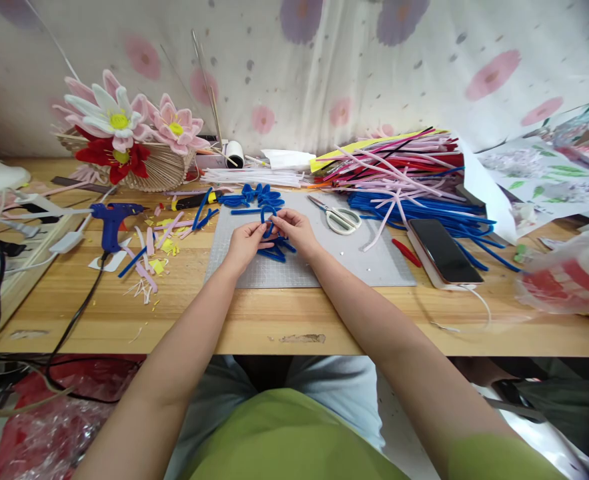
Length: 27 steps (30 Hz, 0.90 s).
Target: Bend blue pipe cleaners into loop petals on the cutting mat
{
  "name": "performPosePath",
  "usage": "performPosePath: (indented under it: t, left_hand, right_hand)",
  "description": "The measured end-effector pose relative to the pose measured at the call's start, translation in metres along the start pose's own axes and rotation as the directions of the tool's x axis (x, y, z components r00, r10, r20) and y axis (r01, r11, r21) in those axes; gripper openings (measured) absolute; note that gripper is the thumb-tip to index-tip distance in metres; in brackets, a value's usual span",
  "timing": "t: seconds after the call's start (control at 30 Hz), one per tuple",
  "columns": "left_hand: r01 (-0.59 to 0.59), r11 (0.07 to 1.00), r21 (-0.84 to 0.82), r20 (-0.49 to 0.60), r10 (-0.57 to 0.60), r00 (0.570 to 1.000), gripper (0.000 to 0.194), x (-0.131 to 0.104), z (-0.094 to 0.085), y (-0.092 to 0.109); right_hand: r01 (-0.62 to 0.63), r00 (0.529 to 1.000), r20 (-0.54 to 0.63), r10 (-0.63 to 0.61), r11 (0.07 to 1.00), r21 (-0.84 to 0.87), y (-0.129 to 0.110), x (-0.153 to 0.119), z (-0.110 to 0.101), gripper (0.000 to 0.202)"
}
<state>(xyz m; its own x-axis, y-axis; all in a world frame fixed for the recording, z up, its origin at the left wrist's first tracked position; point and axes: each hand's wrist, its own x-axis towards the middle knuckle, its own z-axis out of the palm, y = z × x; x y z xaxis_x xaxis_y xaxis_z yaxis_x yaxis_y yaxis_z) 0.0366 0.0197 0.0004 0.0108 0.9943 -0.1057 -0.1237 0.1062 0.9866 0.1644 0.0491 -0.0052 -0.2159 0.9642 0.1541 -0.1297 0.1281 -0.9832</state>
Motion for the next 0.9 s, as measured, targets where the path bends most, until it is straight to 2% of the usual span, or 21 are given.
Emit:
performPosePath:
  t: [0.47,0.7,0.9]
  left_hand:
    - [0.08,0.997,0.021,0.186,-0.083,0.979,0.013,-0.002,-0.001,-0.003]
    - [0.119,0.993,0.003,0.175,-0.118,0.978,0.014,-0.005,0.002,0.0]
    - [0.149,0.989,-0.018,0.142,-0.145,0.979,0.011,-0.005,0.004,-0.001]
  right_hand:
    - [-0.024,1.0,0.013,0.024,1.0,-0.005,0.012,0.005,-0.004,0.03]
    - [0.045,0.999,0.016,-0.044,0.998,-0.049,0.012,0.005,-0.004,0.026]
    - [0.0,1.0,0.024,0.001,0.999,-0.052,0.011,0.004,-0.004,0.029]
